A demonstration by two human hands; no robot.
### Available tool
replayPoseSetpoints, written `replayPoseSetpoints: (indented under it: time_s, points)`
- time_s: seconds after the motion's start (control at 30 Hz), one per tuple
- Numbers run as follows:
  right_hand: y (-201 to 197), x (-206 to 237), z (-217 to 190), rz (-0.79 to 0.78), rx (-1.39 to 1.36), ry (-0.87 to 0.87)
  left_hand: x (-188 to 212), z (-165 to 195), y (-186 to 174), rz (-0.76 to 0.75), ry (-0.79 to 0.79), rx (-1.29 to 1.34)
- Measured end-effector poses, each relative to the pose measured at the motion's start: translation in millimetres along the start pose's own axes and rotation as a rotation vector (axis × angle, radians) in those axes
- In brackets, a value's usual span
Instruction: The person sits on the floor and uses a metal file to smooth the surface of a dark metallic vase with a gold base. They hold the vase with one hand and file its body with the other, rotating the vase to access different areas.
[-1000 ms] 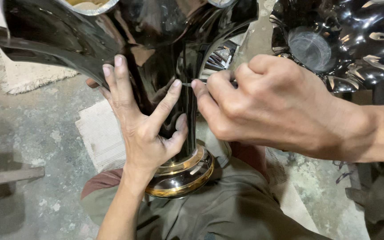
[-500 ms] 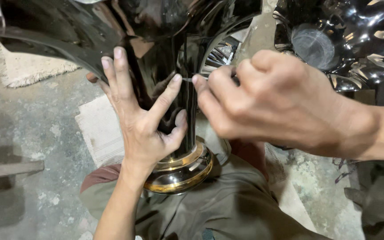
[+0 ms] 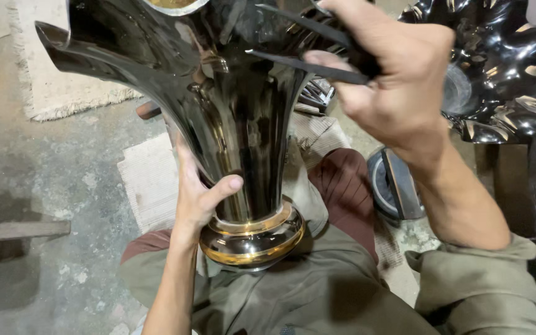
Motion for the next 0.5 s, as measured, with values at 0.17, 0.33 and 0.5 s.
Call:
replayPoseSetpoints:
  time_s: [0.17, 0.33, 0.5]
  points:
    - [6, -16, -29, 0.037, -0.064, -0.179, 1, -10, -7, -0.009, 0.055, 0.059]
    - [21, -39, -74, 0.037, 0.020, -0.372, 5, -46, -5, -0.006, -0.045, 0.476]
    - [94, -79, -126, -0.115, 0.081, -0.392, 8, -95, 18, -0.131, -0.166, 0.989]
Point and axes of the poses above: each hand's wrist, its own x-axis away from the middle knuckle, its own y-axis out of the palm, z = x × y, the point moved 10 cm from there along -x, towards the middle knuckle, and after that the axes turned 7 degrees about y, right-handed, at the moved point
